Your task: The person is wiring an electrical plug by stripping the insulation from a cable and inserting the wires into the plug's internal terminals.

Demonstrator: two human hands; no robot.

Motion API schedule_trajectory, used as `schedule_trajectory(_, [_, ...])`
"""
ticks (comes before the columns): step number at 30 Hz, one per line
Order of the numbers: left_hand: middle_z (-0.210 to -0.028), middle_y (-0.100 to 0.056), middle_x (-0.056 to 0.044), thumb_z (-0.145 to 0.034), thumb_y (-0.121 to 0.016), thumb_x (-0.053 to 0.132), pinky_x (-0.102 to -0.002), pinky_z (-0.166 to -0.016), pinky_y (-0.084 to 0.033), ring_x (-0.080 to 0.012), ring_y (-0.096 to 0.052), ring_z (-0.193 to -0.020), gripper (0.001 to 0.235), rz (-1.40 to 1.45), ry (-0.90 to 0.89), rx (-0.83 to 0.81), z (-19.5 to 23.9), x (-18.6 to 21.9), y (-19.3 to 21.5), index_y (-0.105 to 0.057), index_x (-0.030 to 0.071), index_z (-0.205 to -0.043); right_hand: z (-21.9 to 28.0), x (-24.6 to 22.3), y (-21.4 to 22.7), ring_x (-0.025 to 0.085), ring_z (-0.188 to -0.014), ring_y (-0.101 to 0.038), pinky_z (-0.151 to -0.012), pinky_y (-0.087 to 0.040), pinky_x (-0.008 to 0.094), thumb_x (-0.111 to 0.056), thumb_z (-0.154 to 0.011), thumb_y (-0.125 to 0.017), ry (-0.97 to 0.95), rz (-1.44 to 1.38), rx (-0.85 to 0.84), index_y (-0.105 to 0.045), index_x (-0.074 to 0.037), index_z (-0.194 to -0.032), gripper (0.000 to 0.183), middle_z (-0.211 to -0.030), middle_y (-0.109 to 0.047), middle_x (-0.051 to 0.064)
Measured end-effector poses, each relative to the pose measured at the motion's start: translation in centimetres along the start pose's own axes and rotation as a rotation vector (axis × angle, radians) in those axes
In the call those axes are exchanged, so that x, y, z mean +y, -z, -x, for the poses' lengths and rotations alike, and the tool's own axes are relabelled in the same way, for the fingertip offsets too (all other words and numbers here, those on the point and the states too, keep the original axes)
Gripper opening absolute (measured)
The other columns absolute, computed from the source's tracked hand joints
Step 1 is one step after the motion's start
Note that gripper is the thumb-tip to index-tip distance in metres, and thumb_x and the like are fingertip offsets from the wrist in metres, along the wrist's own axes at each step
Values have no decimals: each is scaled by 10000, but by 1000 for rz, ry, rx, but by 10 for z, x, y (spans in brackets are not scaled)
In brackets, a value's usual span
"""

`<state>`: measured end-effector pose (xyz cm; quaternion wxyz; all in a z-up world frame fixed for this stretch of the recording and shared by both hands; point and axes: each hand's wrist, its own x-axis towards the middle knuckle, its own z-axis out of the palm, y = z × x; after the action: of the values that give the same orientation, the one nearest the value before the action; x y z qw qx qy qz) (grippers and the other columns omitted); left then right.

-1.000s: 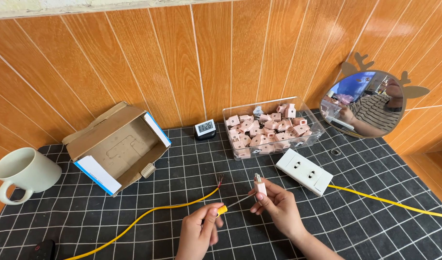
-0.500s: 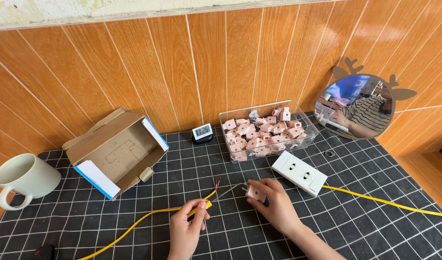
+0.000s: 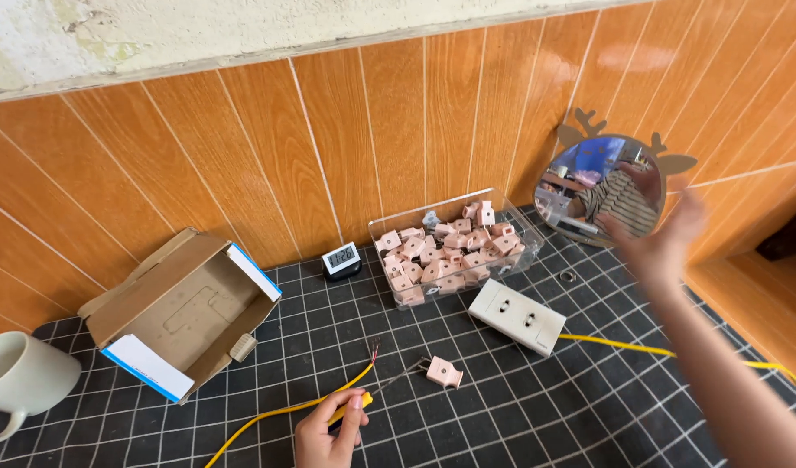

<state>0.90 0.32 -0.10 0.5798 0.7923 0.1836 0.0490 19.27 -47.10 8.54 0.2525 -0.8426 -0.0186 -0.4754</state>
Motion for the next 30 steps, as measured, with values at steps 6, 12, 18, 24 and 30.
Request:
schedule_trajectory(6, [-681,-857,-39,-882,-727,294,-241,-466,-615,-117,-752,-546,270,21,-27,-15,-5,-12,-6,-920,133,-981,-29,113,-15,286,-1489,-372,-1126,-393,480,-211,-996,-731,-607,-455,-232,65,-143,-1618,1013,-1624,-337,144])
schedule_trajectory(12, [-617,-871,-45,-839,-772,305,-209,-568,-612,-118,-790,-530,242,11,-23,19,-7,-18,-11,-951,153,-899,-23,136,-51,273,-1269,-586,-983,-515,487,-48,-894,-693,-784,-691,-413,-460,-94,-1419,576,-1374,-619,128])
schedule_trajectory(18, [-610,-875,6,-834,-765,350,-166,-635,-670,-72,-831,-550,256,-53,-96,25,-9,-23,-13,-952,184,-887,-26,159,-62,306,-1148,-666,-984,-571,442,-65,-869,-757,-845,-739,-378,-619,-21,-1248,405,-1234,-693,128])
schedule_trajectory(24, [-628,-872,23,-839,-766,354,-167,-625,-665,-69,-829,-553,245,-65,-105,-11,-12,-30,-13,-945,200,-907,-22,175,-66,287,-1198,-647,-1012,-553,400,-65,-876,-734,-873,-767,-402,-610,-32,-1261,406,-1299,-675,120])
schedule_trajectory(30, [-636,-895,16,-834,-765,347,-168,-630,-679,-65,-847,-557,245,-41,-157,-22,-12,-31,-13,-942,188,-893,-14,197,-79,242,-1157,-673,-976,-585,367,-105,-873,-765,-864,-803,-345,-630,-65,-1252,405,-1267,-693,93])
